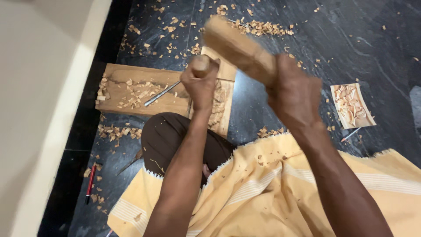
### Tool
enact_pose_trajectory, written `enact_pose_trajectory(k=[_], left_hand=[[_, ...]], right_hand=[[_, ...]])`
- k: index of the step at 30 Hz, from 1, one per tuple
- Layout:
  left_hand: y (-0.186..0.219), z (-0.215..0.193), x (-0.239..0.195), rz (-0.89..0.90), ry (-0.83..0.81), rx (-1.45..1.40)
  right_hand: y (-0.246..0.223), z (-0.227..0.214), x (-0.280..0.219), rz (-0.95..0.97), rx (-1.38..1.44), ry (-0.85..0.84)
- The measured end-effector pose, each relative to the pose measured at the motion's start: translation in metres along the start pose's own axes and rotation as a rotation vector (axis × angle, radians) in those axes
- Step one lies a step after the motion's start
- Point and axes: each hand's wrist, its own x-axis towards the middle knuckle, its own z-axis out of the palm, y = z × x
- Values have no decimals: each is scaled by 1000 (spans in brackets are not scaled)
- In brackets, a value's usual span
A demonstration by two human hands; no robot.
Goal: The person carves a floral design into a rectangular wooden block using a chisel and a wooden mallet. They repeatedly strike the chisel to remove wood shavings and occasionally reposition the block to continue shaping the pattern.
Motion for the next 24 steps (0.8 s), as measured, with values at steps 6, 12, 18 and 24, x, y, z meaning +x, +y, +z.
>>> enact_pose_trajectory(k=[6,12,18,24], left_hand=[[32,-31,51,-40,108,-374],[48,-15,55,12,-4,-342],[56,16,54,189,-116,-67],[52,22,60,213,-225,-1]], right_hand=[[54,25,-100,912,561,-303],[57,78,-180,1389,1278,-377],[54,92,-167,1359,1279,-417],[53,90,-160,1373,1247,-434]])
